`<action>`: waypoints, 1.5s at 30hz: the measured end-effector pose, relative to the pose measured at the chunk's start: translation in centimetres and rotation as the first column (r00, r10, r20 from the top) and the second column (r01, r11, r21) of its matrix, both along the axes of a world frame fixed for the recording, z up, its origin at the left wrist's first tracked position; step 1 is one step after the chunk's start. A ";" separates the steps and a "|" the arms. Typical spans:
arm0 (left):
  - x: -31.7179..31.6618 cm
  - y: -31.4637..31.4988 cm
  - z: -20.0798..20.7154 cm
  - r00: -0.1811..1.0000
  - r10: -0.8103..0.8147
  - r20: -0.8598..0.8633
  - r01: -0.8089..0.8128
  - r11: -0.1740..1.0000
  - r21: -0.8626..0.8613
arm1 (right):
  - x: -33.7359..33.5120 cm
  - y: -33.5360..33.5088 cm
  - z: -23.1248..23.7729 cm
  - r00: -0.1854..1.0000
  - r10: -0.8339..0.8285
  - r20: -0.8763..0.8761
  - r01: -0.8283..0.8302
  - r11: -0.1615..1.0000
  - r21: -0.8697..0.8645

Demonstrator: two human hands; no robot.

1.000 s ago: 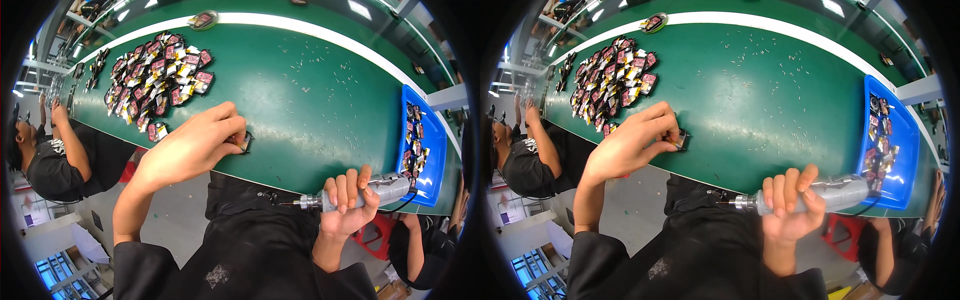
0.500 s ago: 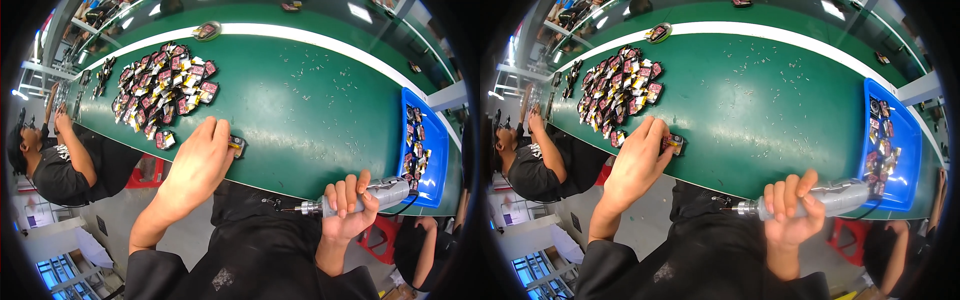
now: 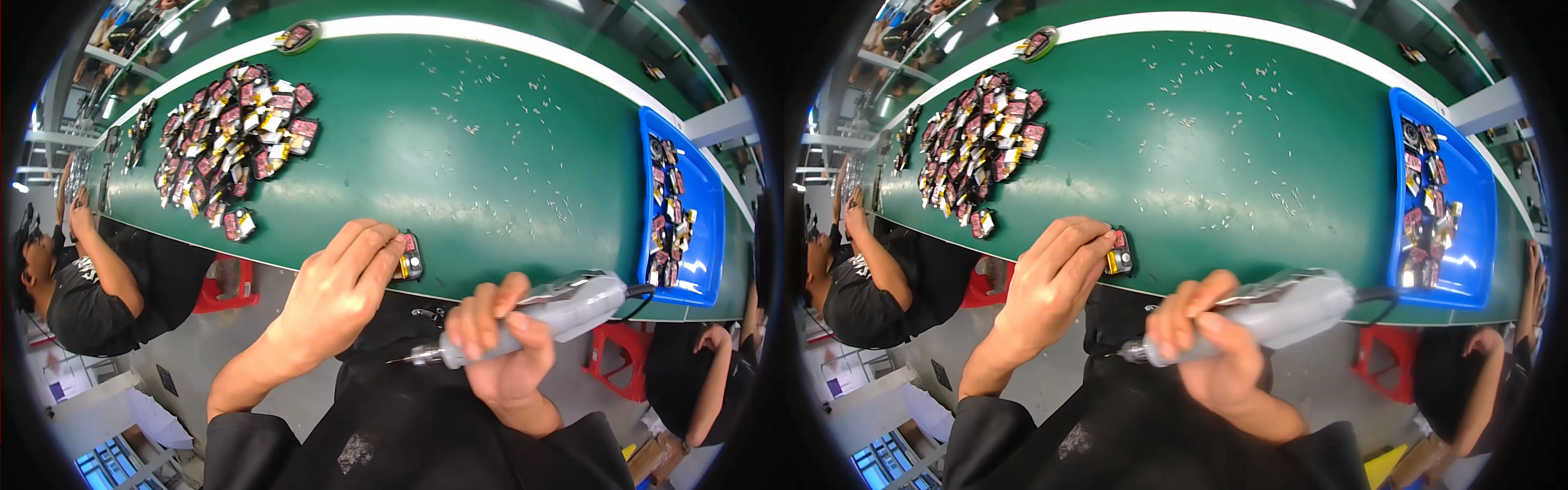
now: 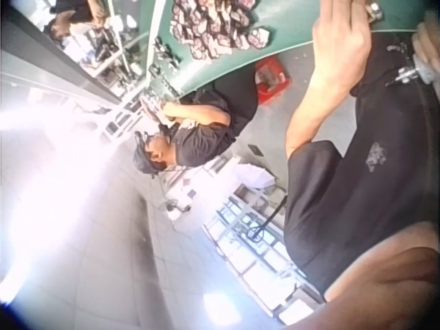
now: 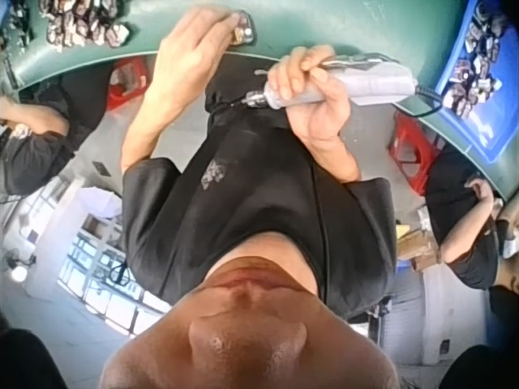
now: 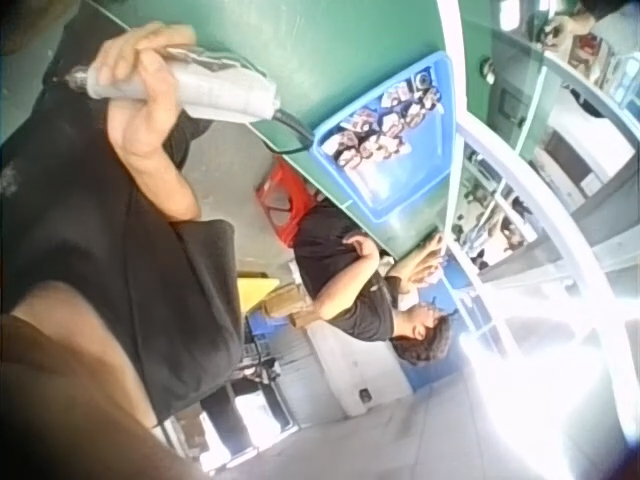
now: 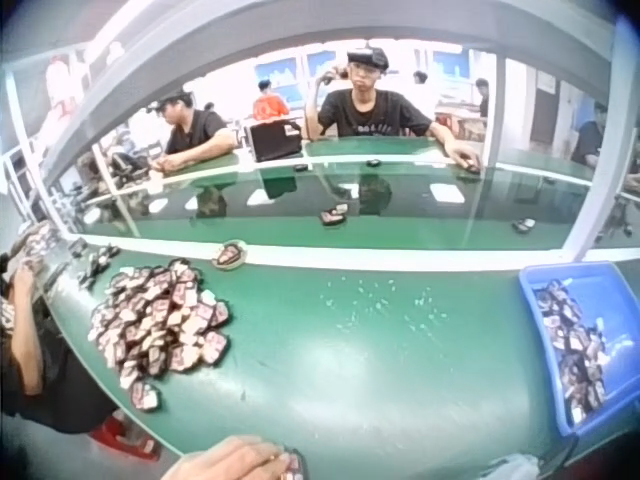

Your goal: Assembling small electronic components using an electric screwdriver on a production line.

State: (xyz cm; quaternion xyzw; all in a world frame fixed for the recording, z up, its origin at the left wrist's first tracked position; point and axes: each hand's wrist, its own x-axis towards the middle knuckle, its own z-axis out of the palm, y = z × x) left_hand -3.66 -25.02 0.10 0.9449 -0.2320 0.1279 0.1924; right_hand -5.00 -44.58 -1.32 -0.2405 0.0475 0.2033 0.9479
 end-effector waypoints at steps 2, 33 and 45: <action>-0.3 -0.9 -0.2 1.000 -0.024 0.012 0.024 0.999 -0.036 | -0.9 1.1 -0.2 0.998 0.054 -0.024 -0.055 0.998 -0.039; -1.3 -0.9 1.2 0.947 -0.114 -0.300 0.058 0.980 -0.190 | 6.2 -2.4 4.3 0.896 0.044 0.442 0.040 0.983 -0.179; -1.9 -1.0 -1.0 0.989 -0.070 -0.127 0.047 0.983 -0.176 | 8.0 -0.8 3.1 0.843 0.184 0.505 -0.013 0.946 -0.323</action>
